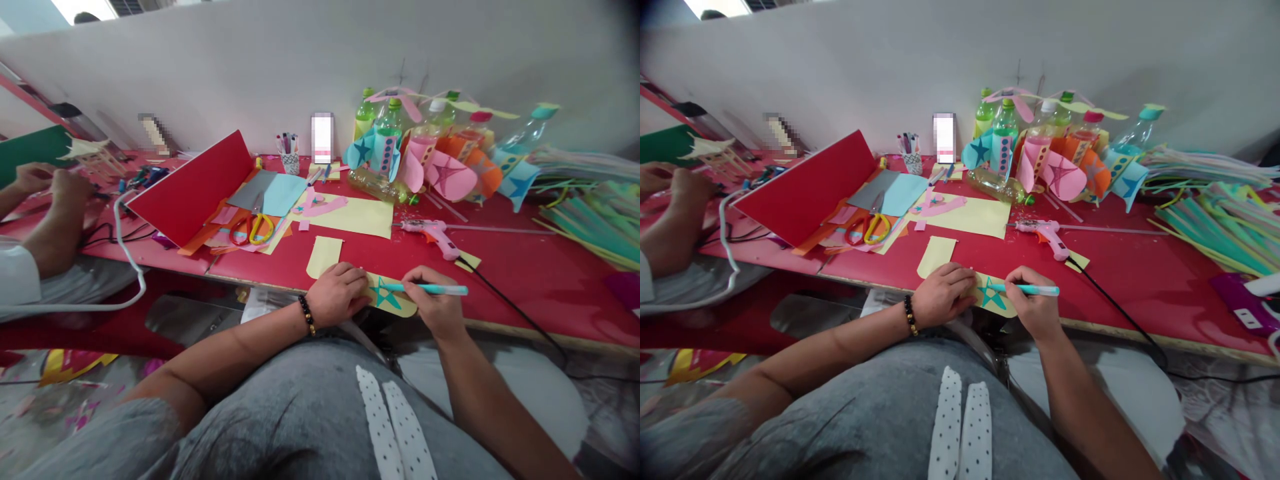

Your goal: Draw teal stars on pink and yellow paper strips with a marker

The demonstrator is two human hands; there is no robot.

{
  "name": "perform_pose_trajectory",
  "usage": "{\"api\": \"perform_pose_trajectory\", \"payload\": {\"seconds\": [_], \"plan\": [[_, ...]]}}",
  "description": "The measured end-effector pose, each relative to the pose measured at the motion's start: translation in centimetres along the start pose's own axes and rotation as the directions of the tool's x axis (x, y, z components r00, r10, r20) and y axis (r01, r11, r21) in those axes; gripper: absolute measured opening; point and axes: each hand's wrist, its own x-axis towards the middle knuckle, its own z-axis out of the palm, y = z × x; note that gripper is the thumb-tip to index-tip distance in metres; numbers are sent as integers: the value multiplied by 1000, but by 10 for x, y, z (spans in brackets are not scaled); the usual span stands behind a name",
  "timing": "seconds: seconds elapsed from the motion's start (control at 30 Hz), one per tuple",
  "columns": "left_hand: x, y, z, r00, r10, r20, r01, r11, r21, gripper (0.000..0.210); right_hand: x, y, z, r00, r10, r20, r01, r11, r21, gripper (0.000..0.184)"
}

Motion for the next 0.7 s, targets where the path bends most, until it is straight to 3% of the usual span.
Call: {"api": "perform_pose_trajectory", "payload": {"seconds": [0.7], "plan": [[0,0,0,1000,-2,11,2,1000,2,31,0,2,1,1000,27,-5,-27,1000,-2,13]]}}
